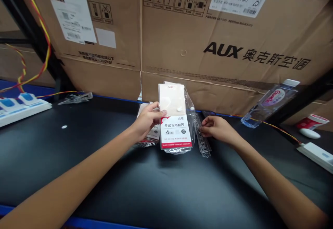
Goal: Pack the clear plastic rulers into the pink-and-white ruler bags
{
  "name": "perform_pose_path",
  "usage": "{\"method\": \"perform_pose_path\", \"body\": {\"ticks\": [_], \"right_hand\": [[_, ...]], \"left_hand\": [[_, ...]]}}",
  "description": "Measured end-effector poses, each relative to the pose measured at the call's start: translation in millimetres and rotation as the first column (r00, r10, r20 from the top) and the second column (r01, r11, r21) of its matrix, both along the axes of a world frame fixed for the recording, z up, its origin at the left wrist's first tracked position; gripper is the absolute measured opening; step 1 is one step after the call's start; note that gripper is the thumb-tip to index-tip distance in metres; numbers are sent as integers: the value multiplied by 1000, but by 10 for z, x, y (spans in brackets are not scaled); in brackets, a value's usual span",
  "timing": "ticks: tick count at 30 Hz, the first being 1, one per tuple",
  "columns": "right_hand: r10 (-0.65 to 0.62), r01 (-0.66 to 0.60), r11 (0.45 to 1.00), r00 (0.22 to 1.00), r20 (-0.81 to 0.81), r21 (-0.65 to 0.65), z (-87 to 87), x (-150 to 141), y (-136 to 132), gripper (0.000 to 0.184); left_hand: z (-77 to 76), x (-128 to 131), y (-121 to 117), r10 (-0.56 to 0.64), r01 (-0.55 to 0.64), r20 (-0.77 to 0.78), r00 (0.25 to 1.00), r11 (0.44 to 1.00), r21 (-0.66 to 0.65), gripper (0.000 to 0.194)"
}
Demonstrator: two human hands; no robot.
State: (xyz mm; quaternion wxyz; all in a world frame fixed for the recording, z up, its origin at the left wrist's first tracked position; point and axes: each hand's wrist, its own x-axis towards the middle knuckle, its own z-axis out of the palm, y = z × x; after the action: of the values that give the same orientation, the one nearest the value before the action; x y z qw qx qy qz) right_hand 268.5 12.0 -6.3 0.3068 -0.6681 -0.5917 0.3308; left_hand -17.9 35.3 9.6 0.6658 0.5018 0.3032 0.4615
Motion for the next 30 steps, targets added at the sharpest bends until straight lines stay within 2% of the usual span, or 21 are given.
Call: {"method": "perform_pose_path", "body": {"ticks": [8,20,23,27,30], "right_hand": [[12,-26,999,936,351,35,3,6,22,28],[-30,-72,976,893,450,208,32,-28,-2,16],[-33,-97,968,865,500,231,20,-84,-38,20],[-10,-169,958,791,612,233,-38,-179,-86,33],[16,-203,955,762,648,215,-65,-225,-106,30]], "left_hand": [[-35,-22,40,23,-23,-27,999,1000,-10,24],[-88,-22,51,10,-9,-72,997,1000,11,23],[-89,-18,50,2,-2,-76,997,1000,1,24],[-69,-10,37,11,-13,-71,997,1000,-21,23],[-56,-7,26,7,-9,-75,997,1000,-29,23]]}}
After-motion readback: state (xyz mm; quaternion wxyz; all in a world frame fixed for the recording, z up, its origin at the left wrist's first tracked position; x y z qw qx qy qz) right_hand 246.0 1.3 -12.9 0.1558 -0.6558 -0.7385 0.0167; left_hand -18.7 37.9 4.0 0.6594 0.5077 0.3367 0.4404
